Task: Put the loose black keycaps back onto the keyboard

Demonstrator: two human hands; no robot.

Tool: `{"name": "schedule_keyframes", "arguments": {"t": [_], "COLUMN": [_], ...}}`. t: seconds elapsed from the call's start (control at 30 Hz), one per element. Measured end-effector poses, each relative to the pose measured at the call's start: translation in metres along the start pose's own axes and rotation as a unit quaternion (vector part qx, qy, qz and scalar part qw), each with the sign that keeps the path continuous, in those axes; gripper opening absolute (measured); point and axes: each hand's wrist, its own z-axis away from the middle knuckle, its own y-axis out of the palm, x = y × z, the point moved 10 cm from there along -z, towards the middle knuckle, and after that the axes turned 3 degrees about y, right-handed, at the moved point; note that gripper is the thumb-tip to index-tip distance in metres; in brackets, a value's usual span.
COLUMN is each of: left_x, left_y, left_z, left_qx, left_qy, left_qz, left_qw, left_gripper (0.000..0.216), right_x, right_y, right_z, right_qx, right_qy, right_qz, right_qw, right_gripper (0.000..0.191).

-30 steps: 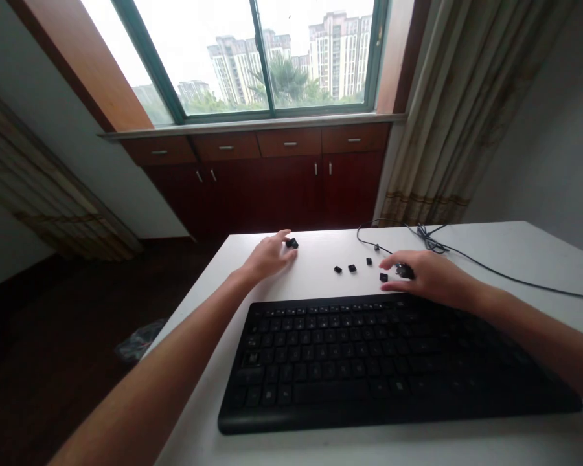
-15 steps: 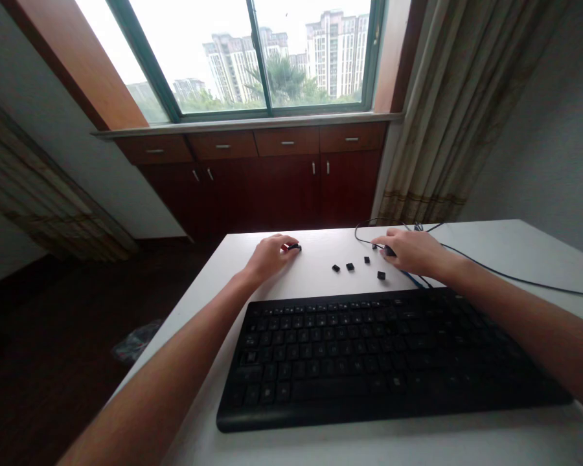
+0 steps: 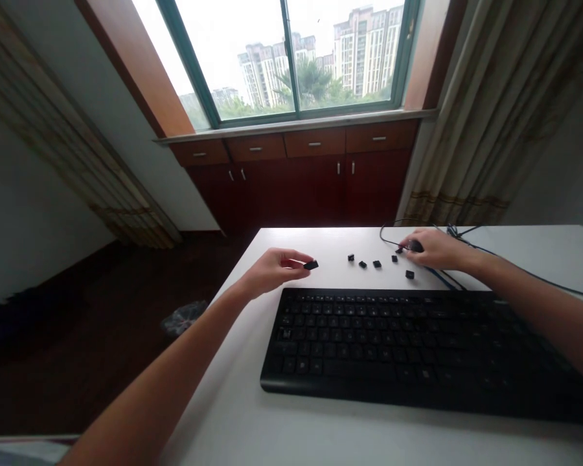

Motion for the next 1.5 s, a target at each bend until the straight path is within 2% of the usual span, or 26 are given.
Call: {"name": "schedule_keyframes", "arguments": {"t": [0.13, 0.23, 0.3, 0.37, 0.5, 0.57, 0.67, 0.93, 1.27, 1.5], "left_x": [-0.006, -0.009, -0.010, -0.016, -0.034, -0.039, -0.037, -0.037, -0.052, -0.056], "left_y": [-0.008, -0.012, -0.013, -0.012, -0.001, 0.002, -0.001, 0.000, -0.002, 0.003], "left_z": [0.034, 0.069, 0.093, 0.112, 0.133, 0.137, 0.138, 0.141, 0.158, 0.162], "left_qx": [-0.004, -0.013, -0.024, -0.039, -0.036, -0.043, -0.076, -0.096, -0.088, -0.084], "left_qy": [-0.007, -0.011, -0.013, 0.004, 0.079, 0.108, 0.128, 0.153, 0.201, 0.221], "left_qz": [0.043, 0.080, 0.073, 0.014, -0.091, -0.101, -0.101, -0.096, -0.198, -0.222], "left_qw": [0.999, 0.997, 0.997, 0.999, 0.992, 0.988, 0.984, 0.979, 0.956, 0.946], "left_gripper": [0.036, 0.035, 0.031, 0.027, 0.022, 0.023, 0.024, 0.025, 0.033, 0.026], "right_x": [0.000, 0.019, 0.057, 0.109, 0.218, 0.251, 0.280, 0.286, 0.290, 0.292], "right_y": [-0.013, -0.036, -0.049, -0.054, -0.041, -0.034, -0.024, -0.012, -0.005, -0.004], "right_z": [0.007, 0.018, 0.032, 0.049, 0.086, 0.097, 0.101, 0.087, 0.093, 0.097], "right_qx": [-0.022, -0.087, -0.122, -0.122, -0.054, -0.050, -0.052, -0.053, -0.037, -0.058], "right_qy": [0.001, 0.001, -0.047, -0.111, -0.228, -0.249, -0.274, -0.253, -0.244, -0.239], "right_qz": [-0.009, -0.018, -0.047, -0.093, -0.178, -0.190, -0.187, -0.209, -0.191, -0.181], "right_qw": [1.000, 0.996, 0.990, 0.982, 0.956, 0.948, 0.942, 0.943, 0.950, 0.952], "right_gripper": [0.043, 0.046, 0.037, 0.029, 0.025, 0.027, 0.028, 0.016, 0.018, 0.020]}}
